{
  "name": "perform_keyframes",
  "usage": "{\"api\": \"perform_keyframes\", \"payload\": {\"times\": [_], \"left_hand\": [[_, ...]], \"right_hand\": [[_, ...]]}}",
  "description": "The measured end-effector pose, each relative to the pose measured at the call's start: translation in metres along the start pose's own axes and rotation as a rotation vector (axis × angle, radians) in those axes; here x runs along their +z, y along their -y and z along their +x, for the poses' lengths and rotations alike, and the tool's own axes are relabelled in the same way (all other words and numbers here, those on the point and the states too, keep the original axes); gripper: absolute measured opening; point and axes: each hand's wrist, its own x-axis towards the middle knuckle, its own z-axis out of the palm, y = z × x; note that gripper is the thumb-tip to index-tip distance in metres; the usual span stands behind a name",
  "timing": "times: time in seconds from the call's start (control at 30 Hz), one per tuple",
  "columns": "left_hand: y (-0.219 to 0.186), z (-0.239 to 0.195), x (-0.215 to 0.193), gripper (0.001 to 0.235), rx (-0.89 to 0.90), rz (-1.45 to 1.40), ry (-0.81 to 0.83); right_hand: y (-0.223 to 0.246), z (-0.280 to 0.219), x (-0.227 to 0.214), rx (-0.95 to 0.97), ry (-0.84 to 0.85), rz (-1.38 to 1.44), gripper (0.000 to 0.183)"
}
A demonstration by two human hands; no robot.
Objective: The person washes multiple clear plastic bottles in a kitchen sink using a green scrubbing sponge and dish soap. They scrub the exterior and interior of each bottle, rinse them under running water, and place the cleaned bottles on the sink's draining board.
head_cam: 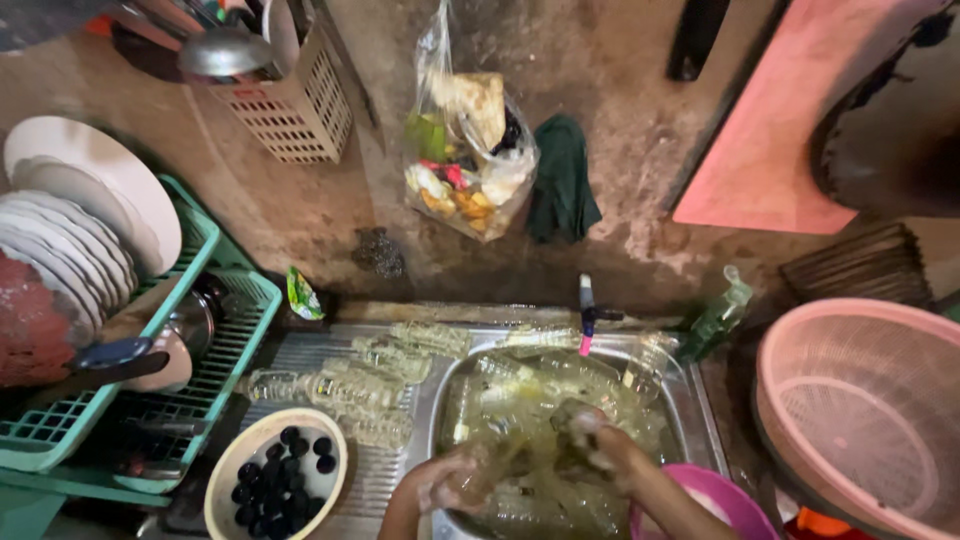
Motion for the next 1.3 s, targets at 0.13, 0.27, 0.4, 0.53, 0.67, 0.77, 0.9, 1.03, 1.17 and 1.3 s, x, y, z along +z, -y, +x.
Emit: {"api": "perform_keyframes", "payload": {"times": [0.13, 0.27, 0.4, 0.53, 0.67, 0.77, 0.9, 1.03, 1.17, 1.3], "left_hand": [[-0.007, -0.003, 0.079, 0.110, 0.367, -0.111, 0.037], [-0.038, -0.015, 0.160, 0.120, 0.460, -0.005, -0.125], [-0.033, -0.021, 0.207, 0.129, 0.400, 0.084, -0.131], [-0.044, -0.003, 0.211, 0.112, 0.805, 0.228, -0.062], [-0.039, 0.001, 0.200, 0.099, 0.597, 0.302, -0.075], [-0.029, -0.007, 0.200, 0.069, 0.300, 0.186, -0.015], [-0.022, -0.018, 0.209, 0.065, -0.048, -0.408, 0.141], [-0.032, -0.030, 0.224, 0.057, 0.137, -0.086, 0.164], [-0.036, -0.033, 0.246, 0.065, 0.649, 0.682, -0.392], [-0.042, -0.025, 0.240, 0.074, 0.754, 0.508, -0.082]], "right_hand": [[-0.021, 0.028, 0.067, -0.291, -0.443, -0.441, 0.044], [0.028, 0.037, 0.114, -1.114, -0.214, -0.327, 0.069], [0.126, 0.039, 0.105, -0.383, -0.673, -0.482, 0.035], [0.099, -0.002, 0.136, -0.890, -0.598, -0.819, 0.058], [0.097, -0.018, 0.139, -1.097, -0.676, -1.501, 0.057], [0.144, 0.003, 0.115, -0.911, -0.543, -1.026, 0.051], [0.180, 0.015, 0.080, -0.141, -0.249, -0.094, 0.049], [0.174, 0.019, 0.077, -0.426, -0.160, -0.233, 0.034], [0.159, 0.020, 0.086, -0.725, -0.560, -0.493, 0.047], [0.173, 0.010, 0.085, -0.551, -0.284, -0.191, 0.045]]}}
